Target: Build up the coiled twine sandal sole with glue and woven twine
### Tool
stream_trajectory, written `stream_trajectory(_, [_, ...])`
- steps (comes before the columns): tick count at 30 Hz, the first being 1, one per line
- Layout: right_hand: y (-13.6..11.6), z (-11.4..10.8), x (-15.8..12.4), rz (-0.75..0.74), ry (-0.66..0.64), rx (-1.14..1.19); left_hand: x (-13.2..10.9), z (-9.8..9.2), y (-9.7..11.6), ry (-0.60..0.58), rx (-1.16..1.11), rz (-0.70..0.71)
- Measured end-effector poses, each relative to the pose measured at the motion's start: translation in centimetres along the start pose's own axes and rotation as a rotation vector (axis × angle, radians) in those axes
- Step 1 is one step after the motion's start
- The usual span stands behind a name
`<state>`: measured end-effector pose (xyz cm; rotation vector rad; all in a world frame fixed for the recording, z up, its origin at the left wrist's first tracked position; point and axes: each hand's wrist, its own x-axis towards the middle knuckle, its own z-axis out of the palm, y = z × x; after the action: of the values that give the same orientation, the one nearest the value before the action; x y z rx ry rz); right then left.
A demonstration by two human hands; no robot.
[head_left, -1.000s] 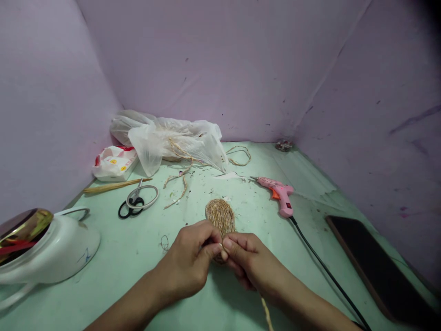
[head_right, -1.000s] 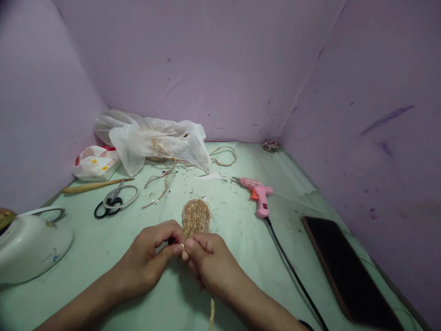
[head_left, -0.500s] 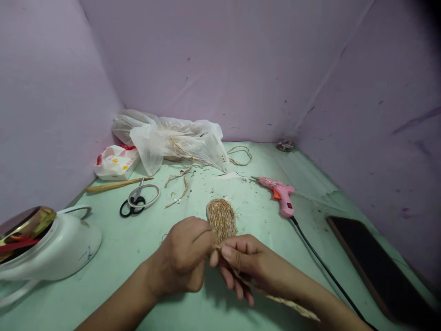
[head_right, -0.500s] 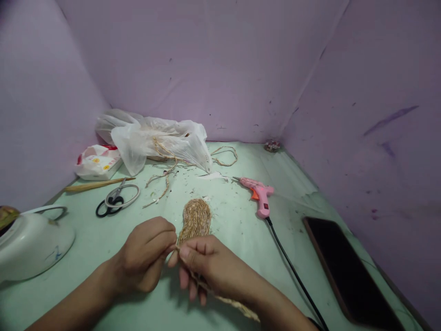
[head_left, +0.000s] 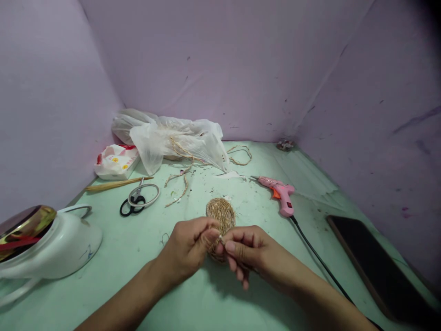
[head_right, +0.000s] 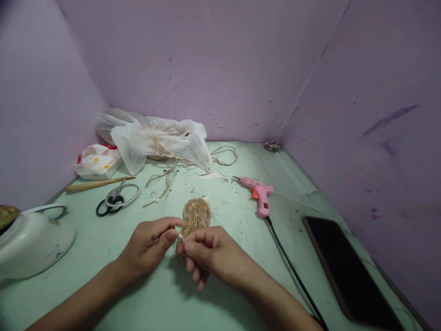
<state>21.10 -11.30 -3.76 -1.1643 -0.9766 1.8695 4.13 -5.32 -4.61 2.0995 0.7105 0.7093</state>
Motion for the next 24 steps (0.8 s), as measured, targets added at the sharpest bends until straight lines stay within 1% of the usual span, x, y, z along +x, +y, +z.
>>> stream_trajectory(2, [0.1,0.0,0.3,-0.018,0.106,0.042,0.3,-0.1,0.0,0.059,-0.109,-0.182])
stream_trajectory(4, [0.3,0.1,0.6,-0.033,0.171,0.107,0.6,0.2,0.2,0.119,-0.204,-0.298])
stream_trajectory(6, [0.6,0.4,0.9,-0.043,0.19,0.123,0.8,0.6,0.5,0.121,-0.276,-0.339])
stream_trajectory(9, [1.1,0.7,1.1,-0.048,0.22,0.018,0.8,1.2,1.0,0.077,-0.448,-0.4])
stream_trajectory(12, [1.3,0.9,1.2,-0.053,0.305,-0.116,0.7,1.4,1.1,0.09,-0.622,-0.533])
stream_trajectory(15, [1.0,0.8,1.1,-0.055,0.338,-0.174,0.6,1.3,1.2,0.083,-0.667,-0.648])
stream_trajectory(17, [0.6,0.5,1.1,-0.091,0.399,-0.131,0.6,1.3,1.2,0.057,-0.669,-0.686])
stream_trajectory(19, [0.2,0.3,1.0,-0.133,0.454,-0.088,0.6,1.3,1.3,0.033,-0.665,-0.695])
stream_trajectory(24, [0.3,0.2,1.2,-0.172,0.416,-0.122,0.6,1.7,1.2,-0.009,-0.627,-0.71])
